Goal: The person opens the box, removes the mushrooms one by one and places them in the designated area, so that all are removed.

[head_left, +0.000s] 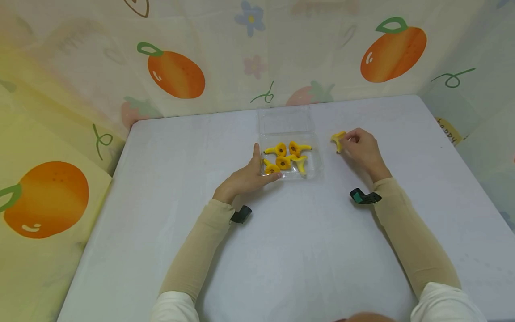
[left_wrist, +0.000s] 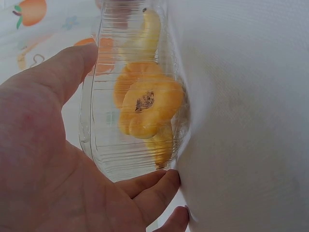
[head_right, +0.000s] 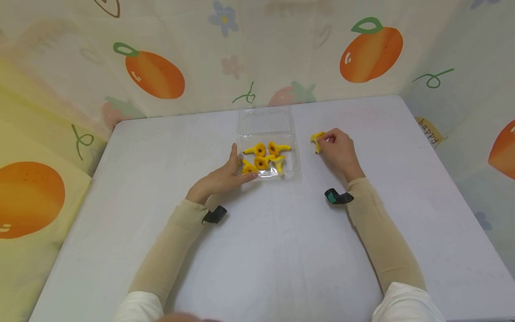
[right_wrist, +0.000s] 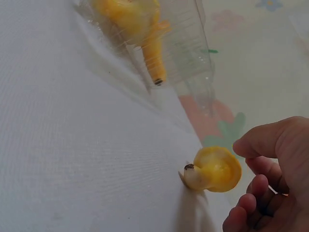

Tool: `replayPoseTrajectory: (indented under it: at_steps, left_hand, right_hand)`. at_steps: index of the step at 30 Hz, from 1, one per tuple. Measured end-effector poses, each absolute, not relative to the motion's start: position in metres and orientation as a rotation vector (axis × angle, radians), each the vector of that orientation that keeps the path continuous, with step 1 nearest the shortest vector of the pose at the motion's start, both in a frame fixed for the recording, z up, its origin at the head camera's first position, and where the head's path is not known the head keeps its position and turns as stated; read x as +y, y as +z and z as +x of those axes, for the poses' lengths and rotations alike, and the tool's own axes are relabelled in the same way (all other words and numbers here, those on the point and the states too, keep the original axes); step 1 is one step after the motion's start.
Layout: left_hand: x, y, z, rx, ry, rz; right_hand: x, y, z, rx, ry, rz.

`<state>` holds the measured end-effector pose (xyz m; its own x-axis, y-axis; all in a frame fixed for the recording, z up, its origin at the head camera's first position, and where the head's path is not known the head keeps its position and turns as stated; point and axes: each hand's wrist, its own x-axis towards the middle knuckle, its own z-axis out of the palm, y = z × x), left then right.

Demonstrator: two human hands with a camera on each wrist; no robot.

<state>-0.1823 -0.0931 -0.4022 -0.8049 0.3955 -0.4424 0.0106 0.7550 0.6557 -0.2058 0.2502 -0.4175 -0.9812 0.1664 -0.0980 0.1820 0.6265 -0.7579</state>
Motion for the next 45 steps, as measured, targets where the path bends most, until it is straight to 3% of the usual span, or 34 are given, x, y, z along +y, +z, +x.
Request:
replayPoseTrajectory:
  at_steps: [45]
  left_hand:
    - [-0.093,-0.402,-0.183,2.358,0.903,0.323]
  right_hand:
    - [0.236,-0.365,-0.191,2.825,-1.463,0.067]
